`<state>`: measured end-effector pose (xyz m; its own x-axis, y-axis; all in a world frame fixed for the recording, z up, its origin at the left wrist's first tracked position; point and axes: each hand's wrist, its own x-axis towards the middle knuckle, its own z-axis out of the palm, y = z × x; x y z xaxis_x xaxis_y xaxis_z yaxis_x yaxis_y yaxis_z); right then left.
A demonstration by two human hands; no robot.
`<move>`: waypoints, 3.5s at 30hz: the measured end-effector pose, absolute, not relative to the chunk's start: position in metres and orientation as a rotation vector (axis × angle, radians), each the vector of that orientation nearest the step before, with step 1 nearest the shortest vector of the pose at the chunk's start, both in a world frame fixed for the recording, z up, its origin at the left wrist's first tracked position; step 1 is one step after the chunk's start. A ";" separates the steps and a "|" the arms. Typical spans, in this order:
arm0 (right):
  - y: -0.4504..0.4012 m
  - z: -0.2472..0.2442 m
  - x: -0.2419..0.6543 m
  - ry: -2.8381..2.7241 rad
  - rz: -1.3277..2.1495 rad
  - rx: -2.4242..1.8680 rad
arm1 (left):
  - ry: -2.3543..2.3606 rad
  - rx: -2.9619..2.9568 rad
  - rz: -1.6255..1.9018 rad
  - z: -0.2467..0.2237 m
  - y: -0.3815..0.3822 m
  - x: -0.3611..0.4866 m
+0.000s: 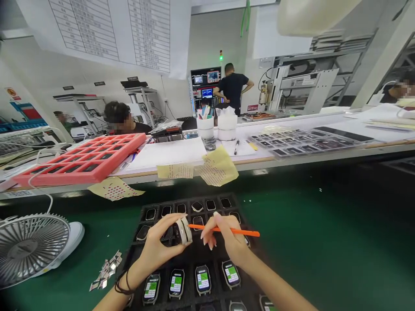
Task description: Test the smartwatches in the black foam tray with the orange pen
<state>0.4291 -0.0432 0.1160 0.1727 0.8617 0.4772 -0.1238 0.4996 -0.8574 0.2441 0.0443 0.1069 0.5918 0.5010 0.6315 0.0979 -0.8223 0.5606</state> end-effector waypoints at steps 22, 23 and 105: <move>-0.048 0.112 0.427 -1.344 0.724 -0.767 | 0.419 2.333 1.095 0.110 0.042 0.246; -0.048 0.112 0.427 -1.343 0.719 -0.778 | 0.419 2.334 1.095 0.109 0.042 0.246; -0.066 0.036 0.496 -1.637 0.131 -2.235 | 1.114 3.191 0.152 0.037 0.008 0.088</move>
<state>0.4964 -0.0659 0.0355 0.3221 0.9365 0.1386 0.9026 -0.2597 -0.3433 0.0876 0.0076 0.0374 0.7823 0.6014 0.1624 0.6229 -0.7573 -0.1961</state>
